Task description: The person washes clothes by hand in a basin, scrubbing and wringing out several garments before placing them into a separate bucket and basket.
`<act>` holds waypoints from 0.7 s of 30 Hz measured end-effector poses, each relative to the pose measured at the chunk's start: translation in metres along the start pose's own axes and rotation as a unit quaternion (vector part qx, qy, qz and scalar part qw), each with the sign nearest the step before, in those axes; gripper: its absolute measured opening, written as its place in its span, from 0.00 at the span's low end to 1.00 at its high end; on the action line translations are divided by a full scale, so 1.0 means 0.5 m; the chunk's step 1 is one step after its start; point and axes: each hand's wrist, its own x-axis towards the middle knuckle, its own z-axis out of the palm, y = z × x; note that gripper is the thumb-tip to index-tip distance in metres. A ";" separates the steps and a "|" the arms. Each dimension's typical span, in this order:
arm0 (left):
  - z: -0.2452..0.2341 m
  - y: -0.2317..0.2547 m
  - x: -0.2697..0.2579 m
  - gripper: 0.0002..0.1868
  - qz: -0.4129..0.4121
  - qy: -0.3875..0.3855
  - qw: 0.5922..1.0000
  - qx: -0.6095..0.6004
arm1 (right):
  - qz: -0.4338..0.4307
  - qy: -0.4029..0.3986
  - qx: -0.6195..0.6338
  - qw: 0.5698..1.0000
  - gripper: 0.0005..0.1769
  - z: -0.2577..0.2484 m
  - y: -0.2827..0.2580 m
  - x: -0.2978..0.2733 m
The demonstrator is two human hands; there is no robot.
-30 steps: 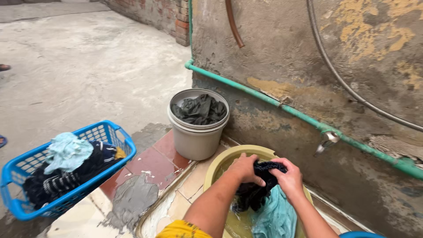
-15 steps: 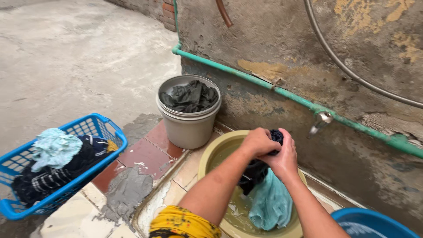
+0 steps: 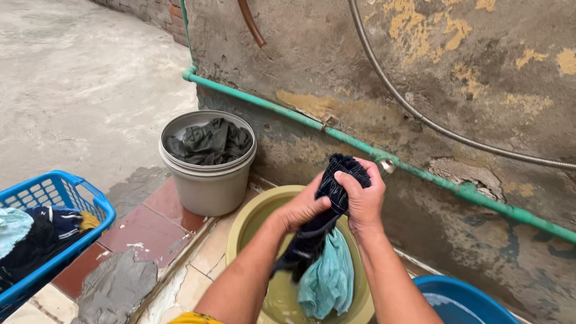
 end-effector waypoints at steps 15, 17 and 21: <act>-0.094 -0.111 0.027 0.16 -0.275 -0.053 0.957 -0.071 | -0.519 -0.343 -0.637 0.454 0.51 -0.054 -0.070 0.066; -0.077 -0.108 0.024 0.18 -0.277 -0.150 0.948 -0.030 | -0.587 -0.333 -0.584 0.450 0.40 -0.065 -0.057 0.093; -0.036 -0.086 0.007 0.22 -0.242 -0.065 0.935 0.250 | -0.381 -0.554 -0.600 0.435 0.20 -0.054 -0.002 0.100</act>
